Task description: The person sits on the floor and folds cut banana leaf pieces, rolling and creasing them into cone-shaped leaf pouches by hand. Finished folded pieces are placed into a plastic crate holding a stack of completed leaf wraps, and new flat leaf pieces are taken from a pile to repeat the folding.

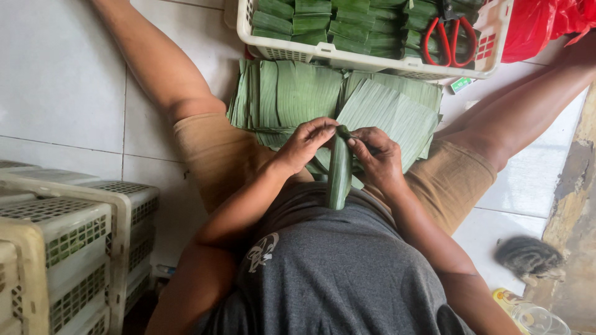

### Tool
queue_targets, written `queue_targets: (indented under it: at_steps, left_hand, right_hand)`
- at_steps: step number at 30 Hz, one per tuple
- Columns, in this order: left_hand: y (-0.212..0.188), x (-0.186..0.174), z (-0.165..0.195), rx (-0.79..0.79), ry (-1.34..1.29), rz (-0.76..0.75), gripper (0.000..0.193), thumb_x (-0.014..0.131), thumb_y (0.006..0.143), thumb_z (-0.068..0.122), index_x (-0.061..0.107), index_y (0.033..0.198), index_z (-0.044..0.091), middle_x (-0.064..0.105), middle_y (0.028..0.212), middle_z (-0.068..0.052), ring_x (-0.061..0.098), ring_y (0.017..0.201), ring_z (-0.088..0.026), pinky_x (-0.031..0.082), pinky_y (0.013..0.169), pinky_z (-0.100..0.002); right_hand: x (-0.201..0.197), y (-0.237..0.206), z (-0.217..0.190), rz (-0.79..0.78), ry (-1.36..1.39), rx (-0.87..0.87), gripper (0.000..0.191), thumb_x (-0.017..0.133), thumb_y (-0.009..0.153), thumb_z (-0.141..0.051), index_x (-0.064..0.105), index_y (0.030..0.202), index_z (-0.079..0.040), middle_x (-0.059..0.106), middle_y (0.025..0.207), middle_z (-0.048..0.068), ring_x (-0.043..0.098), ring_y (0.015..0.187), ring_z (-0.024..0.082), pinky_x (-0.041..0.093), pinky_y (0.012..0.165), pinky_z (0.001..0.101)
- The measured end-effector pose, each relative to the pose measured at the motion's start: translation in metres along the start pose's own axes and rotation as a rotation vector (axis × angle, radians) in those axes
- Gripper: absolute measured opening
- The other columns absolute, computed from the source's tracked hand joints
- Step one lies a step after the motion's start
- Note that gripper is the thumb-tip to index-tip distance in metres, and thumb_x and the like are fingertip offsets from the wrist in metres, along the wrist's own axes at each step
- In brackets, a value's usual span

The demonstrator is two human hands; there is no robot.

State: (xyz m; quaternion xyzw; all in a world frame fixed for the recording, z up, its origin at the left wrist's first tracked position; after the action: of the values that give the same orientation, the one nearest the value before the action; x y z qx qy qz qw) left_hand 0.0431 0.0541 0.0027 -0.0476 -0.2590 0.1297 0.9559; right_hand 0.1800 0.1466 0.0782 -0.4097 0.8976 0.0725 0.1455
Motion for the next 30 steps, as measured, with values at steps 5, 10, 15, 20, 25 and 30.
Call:
queue_targets:
  at_steps: [5, 10, 15, 20, 25, 30]
  left_hand:
    - [0.008, 0.002, -0.031, -0.14, -0.277, 0.018, 0.012, 0.065, 0.103, 0.014, 0.07, 0.109, 0.006, 0.07, 0.099, -0.001, 0.066, 0.093, -0.01, 0.057, 0.084, -0.027]
    - [-0.004, 0.014, 0.015, 0.079, 0.667, 0.219, 0.014, 0.066, 0.102, 0.019, 0.073, 0.106, 0.007, 0.073, 0.087, -0.003, 0.065, 0.073, -0.015, 0.053, 0.066, -0.033]
    - [-0.024, 0.045, 0.064, 0.516, 0.926, 0.182, 0.015, 0.069, 0.098, 0.016, 0.067, 0.102, 0.001, 0.07, 0.095, -0.012, 0.069, 0.088, -0.029, 0.055, 0.076, -0.038]
    - [-0.011, 0.04, 0.048, 0.371, 0.908, 0.171, 0.015, 0.059, 0.105, 0.018, 0.063, 0.104, 0.004, 0.063, 0.09, -0.011, 0.065, 0.086, -0.028, 0.053, 0.075, -0.039]
    - [-0.003, 0.035, -0.011, -0.253, -0.324, 0.046, 0.026, 0.042, 0.106, 0.032, 0.056, 0.113, 0.011, 0.064, 0.086, -0.003, 0.07, 0.068, -0.02, 0.059, 0.061, -0.035]
    - [-0.003, 0.022, -0.007, -0.102, -0.098, 0.054, 0.031, 0.039, 0.113, 0.033, 0.055, 0.114, 0.006, 0.064, 0.084, -0.006, 0.068, 0.06, -0.019, 0.056, 0.053, -0.031]
  right_hand:
    - [-0.003, -0.003, 0.006, -0.069, 0.05, -0.037, 0.014, 0.072, 0.098, -0.007, 0.073, 0.11, -0.001, 0.071, 0.105, 0.009, 0.068, 0.1, 0.018, 0.054, 0.09, 0.0305]
    - [-0.003, -0.005, 0.015, -0.008, 0.0, 0.033, 0.013, 0.072, 0.098, -0.008, 0.072, 0.109, -0.001, 0.07, 0.099, 0.008, 0.066, 0.092, 0.014, 0.054, 0.082, 0.0284]
    - [0.002, -0.01, 0.028, 0.038, 0.032, 0.232, 0.016, 0.072, 0.099, -0.016, 0.066, 0.107, -0.003, 0.07, 0.09, 0.0, 0.063, 0.083, 0.006, 0.054, 0.076, 0.0256]
    - [0.005, 0.002, 0.033, 0.02, 0.053, 0.113, 0.017, 0.07, 0.103, -0.017, 0.067, 0.108, -0.002, 0.068, 0.094, 0.0, 0.059, 0.086, 0.006, 0.052, 0.079, 0.0245]
    - [0.0, 0.007, 0.06, 0.084, 0.343, 0.245, 0.017, 0.07, 0.104, -0.021, 0.066, 0.104, -0.004, 0.063, 0.089, -0.002, 0.055, 0.081, 0.007, 0.048, 0.073, 0.0231]
    - [0.012, -0.016, 0.076, 0.011, 0.573, 0.452, 0.026, 0.065, 0.103, -0.029, 0.062, 0.116, -0.007, 0.062, 0.081, 0.001, 0.057, 0.074, 0.012, 0.049, 0.066, 0.026]
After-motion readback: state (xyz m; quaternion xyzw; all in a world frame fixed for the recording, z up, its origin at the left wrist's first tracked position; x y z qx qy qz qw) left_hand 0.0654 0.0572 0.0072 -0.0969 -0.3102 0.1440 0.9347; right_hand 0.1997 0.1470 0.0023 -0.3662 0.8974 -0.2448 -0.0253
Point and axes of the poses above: each hand's wrist, its own y-axis towards the middle knuckle, its own x-axis out of the palm, z = x × y, the point moved 7 cm from there along y, towards the middle knuckle
